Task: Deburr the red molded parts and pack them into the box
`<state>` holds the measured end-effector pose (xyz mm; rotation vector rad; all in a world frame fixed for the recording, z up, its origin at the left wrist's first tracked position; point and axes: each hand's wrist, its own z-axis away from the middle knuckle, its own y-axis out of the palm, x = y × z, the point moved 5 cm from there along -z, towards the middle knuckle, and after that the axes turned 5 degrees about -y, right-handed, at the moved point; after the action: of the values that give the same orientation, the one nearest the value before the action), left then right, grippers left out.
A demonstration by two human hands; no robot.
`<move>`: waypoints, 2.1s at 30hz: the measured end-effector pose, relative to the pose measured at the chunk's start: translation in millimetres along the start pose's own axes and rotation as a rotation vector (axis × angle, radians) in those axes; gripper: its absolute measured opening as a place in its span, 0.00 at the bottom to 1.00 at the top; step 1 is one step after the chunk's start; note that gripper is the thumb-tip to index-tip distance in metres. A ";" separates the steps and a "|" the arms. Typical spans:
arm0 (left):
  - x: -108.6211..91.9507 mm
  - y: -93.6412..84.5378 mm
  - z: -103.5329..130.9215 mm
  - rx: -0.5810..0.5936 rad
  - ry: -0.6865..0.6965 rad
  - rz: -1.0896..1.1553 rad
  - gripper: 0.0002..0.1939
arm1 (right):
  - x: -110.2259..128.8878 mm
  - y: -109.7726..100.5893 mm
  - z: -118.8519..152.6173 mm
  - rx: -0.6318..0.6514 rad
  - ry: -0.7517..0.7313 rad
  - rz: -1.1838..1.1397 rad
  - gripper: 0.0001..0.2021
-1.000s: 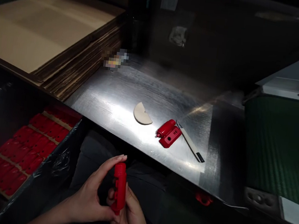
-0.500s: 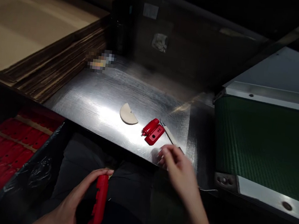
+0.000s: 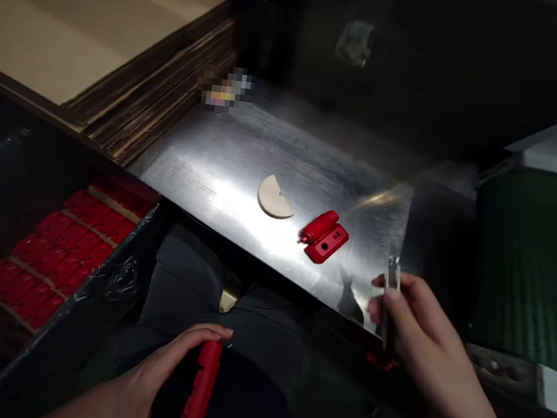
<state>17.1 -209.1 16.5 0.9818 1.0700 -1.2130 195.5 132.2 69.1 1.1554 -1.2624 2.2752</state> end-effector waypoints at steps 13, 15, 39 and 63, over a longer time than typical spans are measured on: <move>-2.5 2.4 14.2 0.015 0.022 -0.092 0.60 | 43.1 142.7 121.6 0.876 -0.238 0.027 0.16; -1.3 3.4 14.4 0.005 0.019 -0.109 0.61 | 49.1 147.6 120.9 0.910 -0.255 0.048 0.17; -2.9 1.7 13.1 -0.054 0.046 -0.084 0.58 | 60.1 158.2 115.5 0.859 -0.378 0.137 0.18; -8.4 4.9 10.3 -0.049 0.057 -0.116 0.60 | 56.9 153.6 127.0 0.720 -0.611 0.369 0.13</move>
<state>22.6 -216.7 27.1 0.9317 1.2098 -1.2526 133.9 -65.6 61.3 2.1419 -0.8672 2.8958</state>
